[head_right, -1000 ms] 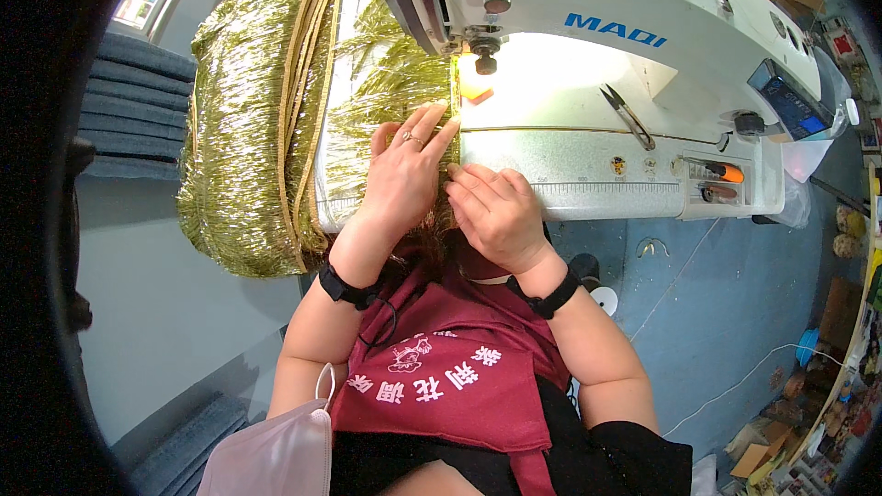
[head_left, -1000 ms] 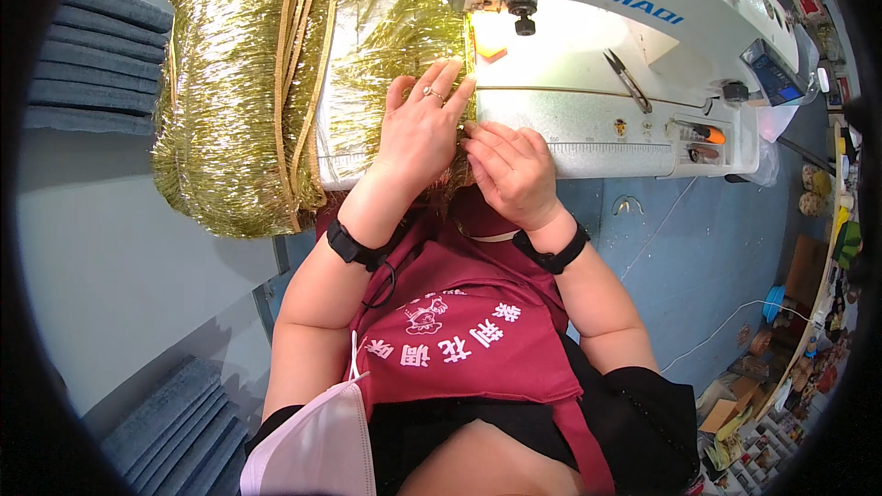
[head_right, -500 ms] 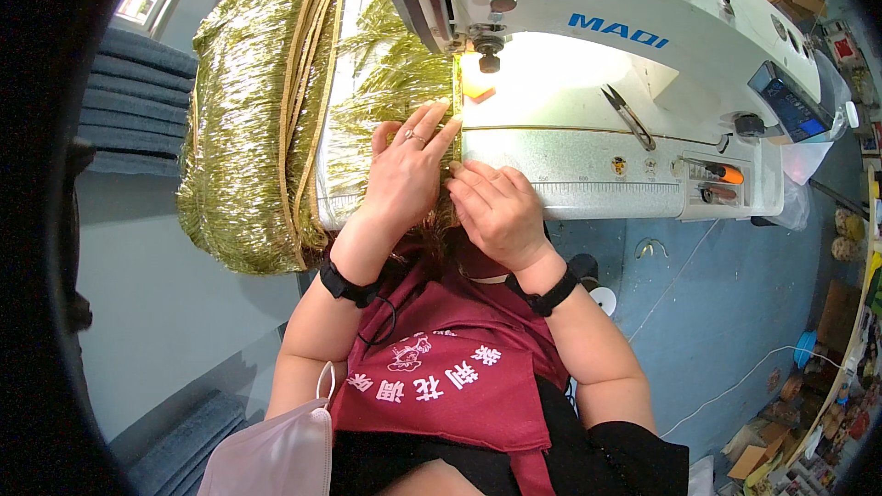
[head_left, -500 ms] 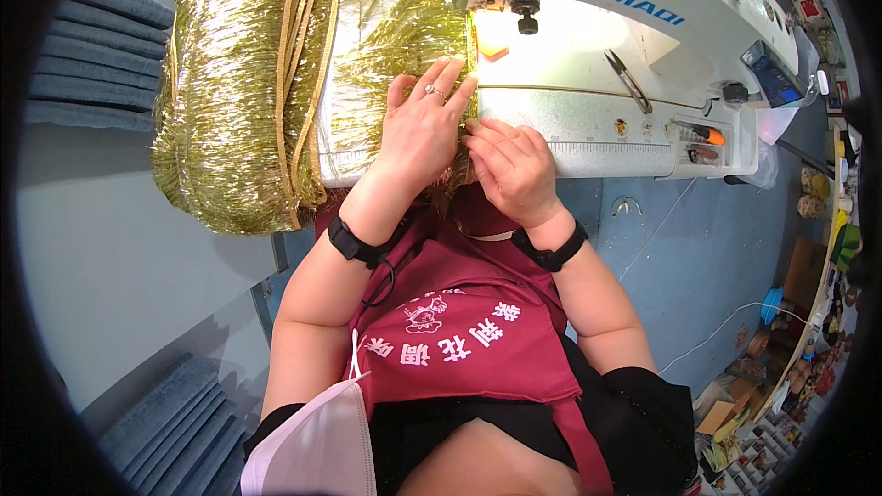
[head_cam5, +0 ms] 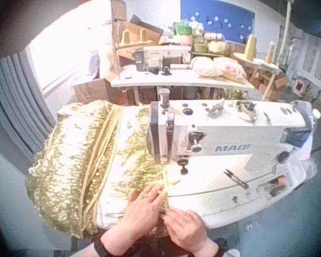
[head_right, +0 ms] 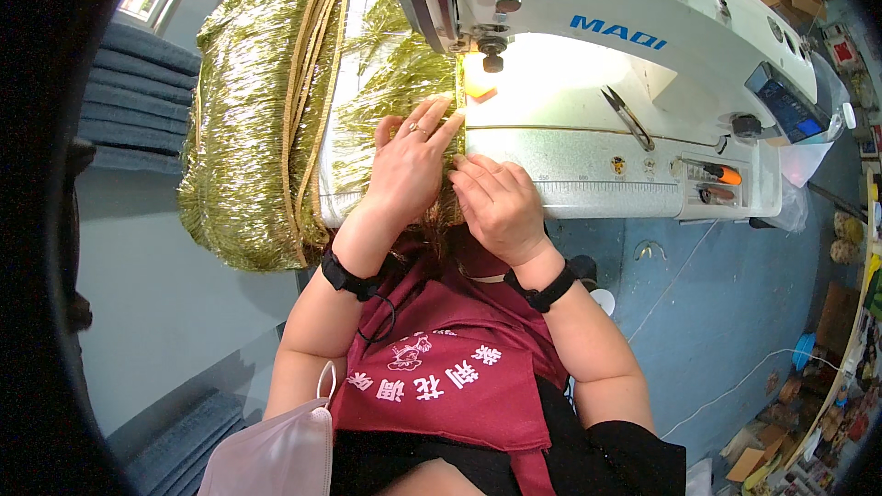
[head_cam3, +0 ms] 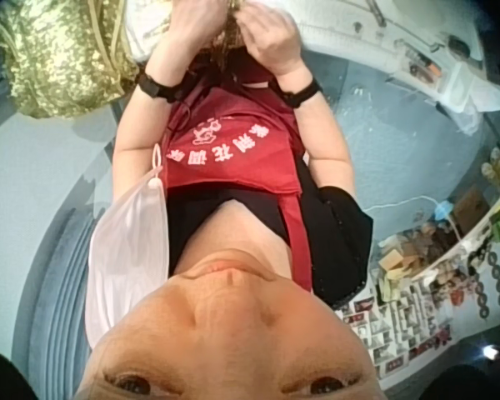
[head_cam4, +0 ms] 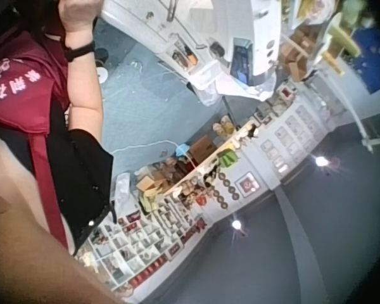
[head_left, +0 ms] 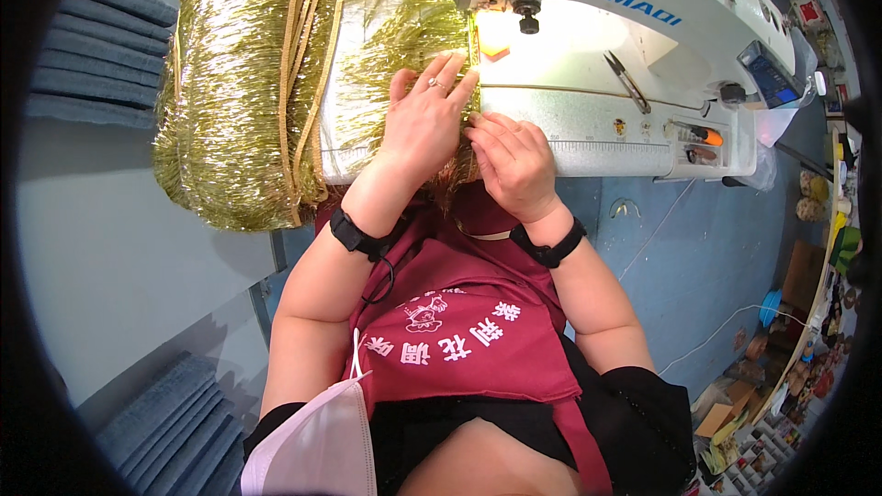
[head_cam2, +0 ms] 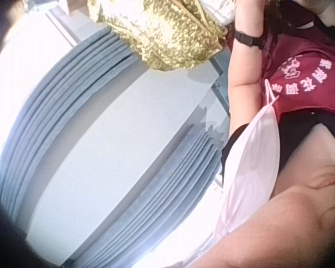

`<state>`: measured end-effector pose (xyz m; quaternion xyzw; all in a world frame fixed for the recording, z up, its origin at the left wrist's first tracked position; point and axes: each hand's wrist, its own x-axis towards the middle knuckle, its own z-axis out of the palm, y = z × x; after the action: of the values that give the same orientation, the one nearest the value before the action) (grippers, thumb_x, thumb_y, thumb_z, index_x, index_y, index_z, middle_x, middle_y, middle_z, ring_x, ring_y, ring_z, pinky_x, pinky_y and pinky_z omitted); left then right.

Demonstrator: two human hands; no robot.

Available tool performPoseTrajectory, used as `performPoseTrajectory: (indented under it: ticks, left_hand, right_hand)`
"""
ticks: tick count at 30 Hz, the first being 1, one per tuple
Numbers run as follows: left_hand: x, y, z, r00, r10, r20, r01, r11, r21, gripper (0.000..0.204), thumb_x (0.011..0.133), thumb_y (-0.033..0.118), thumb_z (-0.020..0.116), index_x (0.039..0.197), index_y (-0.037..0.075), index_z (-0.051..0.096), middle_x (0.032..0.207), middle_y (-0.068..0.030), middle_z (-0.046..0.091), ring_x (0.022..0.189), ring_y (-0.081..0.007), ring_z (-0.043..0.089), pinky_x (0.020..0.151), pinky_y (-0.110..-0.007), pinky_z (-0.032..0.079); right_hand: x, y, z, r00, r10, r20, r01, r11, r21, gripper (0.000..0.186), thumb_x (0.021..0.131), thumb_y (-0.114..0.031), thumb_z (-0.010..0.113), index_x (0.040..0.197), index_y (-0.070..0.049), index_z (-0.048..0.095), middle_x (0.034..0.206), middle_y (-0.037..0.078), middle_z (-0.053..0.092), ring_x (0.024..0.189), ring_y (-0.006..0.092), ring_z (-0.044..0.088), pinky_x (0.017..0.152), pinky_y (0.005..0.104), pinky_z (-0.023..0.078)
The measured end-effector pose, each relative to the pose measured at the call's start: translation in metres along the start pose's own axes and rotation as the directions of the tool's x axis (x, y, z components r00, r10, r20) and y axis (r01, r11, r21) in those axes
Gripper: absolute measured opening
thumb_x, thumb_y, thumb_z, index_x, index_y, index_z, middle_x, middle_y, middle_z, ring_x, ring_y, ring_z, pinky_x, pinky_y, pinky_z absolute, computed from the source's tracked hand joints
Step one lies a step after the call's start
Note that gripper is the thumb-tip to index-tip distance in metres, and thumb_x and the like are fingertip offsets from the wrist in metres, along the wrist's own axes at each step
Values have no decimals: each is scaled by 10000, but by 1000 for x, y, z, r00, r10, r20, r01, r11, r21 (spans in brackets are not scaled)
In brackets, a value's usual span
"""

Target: The person feeds a gold tinsel fabric through a sewing machine, guides it under the presser foot, and sews along the edge. They pause to adjust the fabric, thread the needle, and trim threads with scissors.

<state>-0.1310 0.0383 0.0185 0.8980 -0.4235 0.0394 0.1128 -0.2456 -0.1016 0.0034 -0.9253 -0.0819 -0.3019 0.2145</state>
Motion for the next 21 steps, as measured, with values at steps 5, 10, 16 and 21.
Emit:
performPoseTrajectory:
  ticks: [5,10,16,21]
  left_hand:
    - [4,1,-5,999,-26,46,26,1000,-8,551,910,126,591,1459,152,552,1591,-106,448,1510,-240,366,1185,-525,256]
    - [4,3,-13,999,-52,8,51,998,43,574,900,86,563,1466,183,553,1628,-87,407,1510,-221,368,1191,-478,237]
    - [-19,-1,-23,994,-60,-92,58,998,-14,581,879,66,587,1456,133,557,1595,-101,454,1484,-232,412,1170,-485,253]
    - [-40,-1,-28,987,-78,-142,79,997,-1,590,850,46,604,1434,118,568,1543,-84,515,1450,-209,458,1147,-458,267]
  right_hand:
    - [5,-3,-4,999,23,24,-23,1000,-17,181,893,-69,699,1073,-75,708,1145,67,731,1132,243,671,924,383,471]
    - [9,-3,-6,998,26,49,-25,999,-27,186,892,-68,696,1077,-82,710,1164,56,729,1142,230,666,947,382,459]
    - [13,2,-5,998,25,61,-24,1000,-11,184,902,-82,693,1085,-88,712,1172,44,729,1145,219,664,965,380,449]
    - [19,8,-3,998,34,55,-34,999,0,198,915,-89,668,1109,-93,705,1157,31,726,1158,205,644,982,380,436]
